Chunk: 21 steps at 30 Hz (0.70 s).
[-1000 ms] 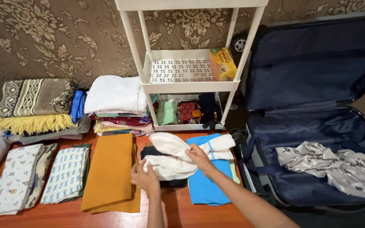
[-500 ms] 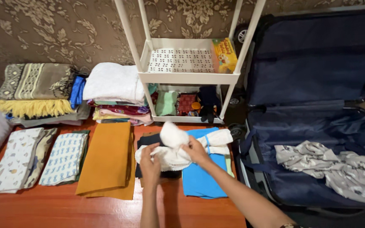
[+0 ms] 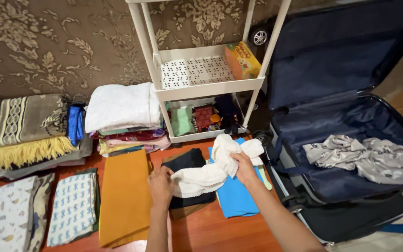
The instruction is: The person folds various pieces of clothing by hand and arranges them inside an open suitcase on the floor.
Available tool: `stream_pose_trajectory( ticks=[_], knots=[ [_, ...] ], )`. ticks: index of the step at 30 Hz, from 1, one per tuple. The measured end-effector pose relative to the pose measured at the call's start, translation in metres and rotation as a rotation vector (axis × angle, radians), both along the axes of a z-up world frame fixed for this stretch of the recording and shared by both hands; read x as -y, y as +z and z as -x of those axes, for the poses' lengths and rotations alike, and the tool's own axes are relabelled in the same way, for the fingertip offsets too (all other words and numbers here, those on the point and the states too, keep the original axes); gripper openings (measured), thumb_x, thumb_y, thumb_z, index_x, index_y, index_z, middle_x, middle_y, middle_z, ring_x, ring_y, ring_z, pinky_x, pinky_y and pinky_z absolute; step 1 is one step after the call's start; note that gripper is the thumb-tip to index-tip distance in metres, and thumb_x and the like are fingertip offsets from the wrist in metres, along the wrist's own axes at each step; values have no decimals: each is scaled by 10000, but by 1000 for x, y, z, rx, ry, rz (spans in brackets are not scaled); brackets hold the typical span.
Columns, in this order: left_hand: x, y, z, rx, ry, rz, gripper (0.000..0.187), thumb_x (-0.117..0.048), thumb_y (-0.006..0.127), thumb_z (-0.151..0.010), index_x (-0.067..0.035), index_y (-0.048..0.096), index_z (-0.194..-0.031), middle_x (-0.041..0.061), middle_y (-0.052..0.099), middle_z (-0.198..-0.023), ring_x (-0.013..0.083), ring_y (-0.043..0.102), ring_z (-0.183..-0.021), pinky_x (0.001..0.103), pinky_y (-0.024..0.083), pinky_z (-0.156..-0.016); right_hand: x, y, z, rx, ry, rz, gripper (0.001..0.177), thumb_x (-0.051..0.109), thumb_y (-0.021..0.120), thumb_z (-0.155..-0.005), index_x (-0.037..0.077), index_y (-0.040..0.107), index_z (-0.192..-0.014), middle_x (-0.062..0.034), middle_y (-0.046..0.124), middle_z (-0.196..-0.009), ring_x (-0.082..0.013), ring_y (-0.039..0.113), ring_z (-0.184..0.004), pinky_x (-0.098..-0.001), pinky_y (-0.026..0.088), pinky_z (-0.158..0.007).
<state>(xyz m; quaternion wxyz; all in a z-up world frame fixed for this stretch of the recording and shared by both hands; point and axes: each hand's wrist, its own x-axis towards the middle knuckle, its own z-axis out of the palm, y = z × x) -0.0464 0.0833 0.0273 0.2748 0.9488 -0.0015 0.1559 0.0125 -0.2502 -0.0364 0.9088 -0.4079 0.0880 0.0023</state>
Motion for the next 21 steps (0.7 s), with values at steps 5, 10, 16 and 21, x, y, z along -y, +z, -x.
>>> stream_pose_trajectory(
  ticks=[5, 10, 16, 21],
  knots=[
    [-3, 10, 4, 205, -48, 340, 245, 51, 648, -802, -105, 625, -990, 85, 587, -981, 295, 635, -943, 443, 489, -861, -5, -3, 4, 13, -43, -1, 496, -25, 605, -876, -30, 563, -1371, -144, 683, -1239, -273, 674, -1129, -410, 537, -998],
    [-13, 33, 23, 237, -156, 327, 500, 88, 660, -692, -97, 670, -1156, 137, 568, -1016, 353, 568, -954, 469, 450, -840, -12, 4, 10, 82, -63, 42, 619, -78, 591, -820, 26, 539, -1429, -104, 667, -1296, -241, 668, -1158, -382, 544, -1011],
    [-14, 41, 24, 281, -313, 228, 386, 103, 660, -649, -118, 743, -954, 68, 618, -974, 319, 566, -982, 426, 463, -876, -14, 6, 11, 46, -89, 34, 604, -65, 591, -823, 37, 550, -1417, -108, 674, -1274, -246, 678, -1137, -392, 553, -992],
    [-21, 18, 24, 188, -455, 198, 373, 110, 646, -653, -166, 814, -838, 56, 619, -900, 278, 575, -906, 396, 480, -815, -12, 3, 10, 43, -102, 19, 547, -51, 615, -848, 16, 572, -1389, -115, 678, -1251, -246, 675, -1125, -389, 545, -993]
  ],
)
